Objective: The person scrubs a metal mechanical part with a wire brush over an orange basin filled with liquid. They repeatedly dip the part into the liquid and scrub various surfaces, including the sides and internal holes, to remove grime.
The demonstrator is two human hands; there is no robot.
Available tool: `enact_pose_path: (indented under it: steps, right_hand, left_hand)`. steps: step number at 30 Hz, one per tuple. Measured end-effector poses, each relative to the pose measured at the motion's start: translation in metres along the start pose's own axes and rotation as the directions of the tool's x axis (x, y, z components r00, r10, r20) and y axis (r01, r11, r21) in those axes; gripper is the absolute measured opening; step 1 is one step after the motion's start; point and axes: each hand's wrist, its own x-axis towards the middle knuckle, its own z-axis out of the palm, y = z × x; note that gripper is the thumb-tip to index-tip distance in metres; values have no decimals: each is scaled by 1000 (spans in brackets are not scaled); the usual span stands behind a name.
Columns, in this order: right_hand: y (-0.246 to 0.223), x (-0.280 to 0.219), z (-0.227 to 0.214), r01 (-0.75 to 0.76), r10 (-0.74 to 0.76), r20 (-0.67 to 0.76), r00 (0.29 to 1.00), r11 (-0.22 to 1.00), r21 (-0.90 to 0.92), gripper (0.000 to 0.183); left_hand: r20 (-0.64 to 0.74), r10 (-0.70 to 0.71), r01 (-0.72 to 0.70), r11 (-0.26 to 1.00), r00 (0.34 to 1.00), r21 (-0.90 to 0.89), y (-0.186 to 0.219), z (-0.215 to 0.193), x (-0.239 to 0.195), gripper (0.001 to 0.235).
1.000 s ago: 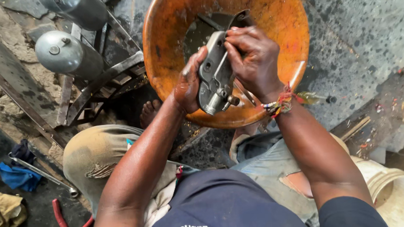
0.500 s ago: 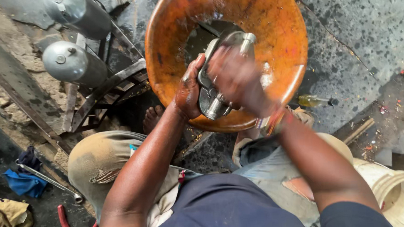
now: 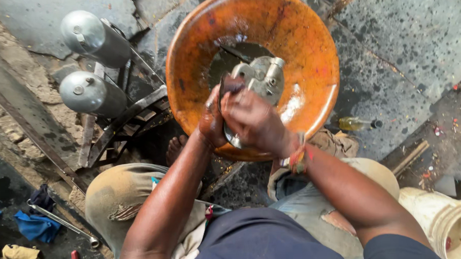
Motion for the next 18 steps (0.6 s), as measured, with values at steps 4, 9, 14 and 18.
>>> enact_pose_path:
  steps: [4, 9, 14, 18]
  right_hand:
    - [39, 9, -17, -635, 638, 79, 766, 733, 242, 5]
    - [-2, -5, 0, -79, 82, -20, 996, 987, 138, 13]
    - [16, 11, -22, -350, 352, 31, 935, 911, 219, 6]
    - [2, 5, -3, -134, 139, -16, 990, 979, 156, 8]
  left_hand:
    - [186, -203, 259, 896, 961, -360, 4, 11, 1, 56]
    - [46, -65, 73, 975, 997, -210, 13, 9, -2, 50]
    - [153, -223, 267, 874, 963, -405, 8, 10, 0, 56]
    - [108, 233, -250, 950, 966, 187, -3, -12, 6, 49]
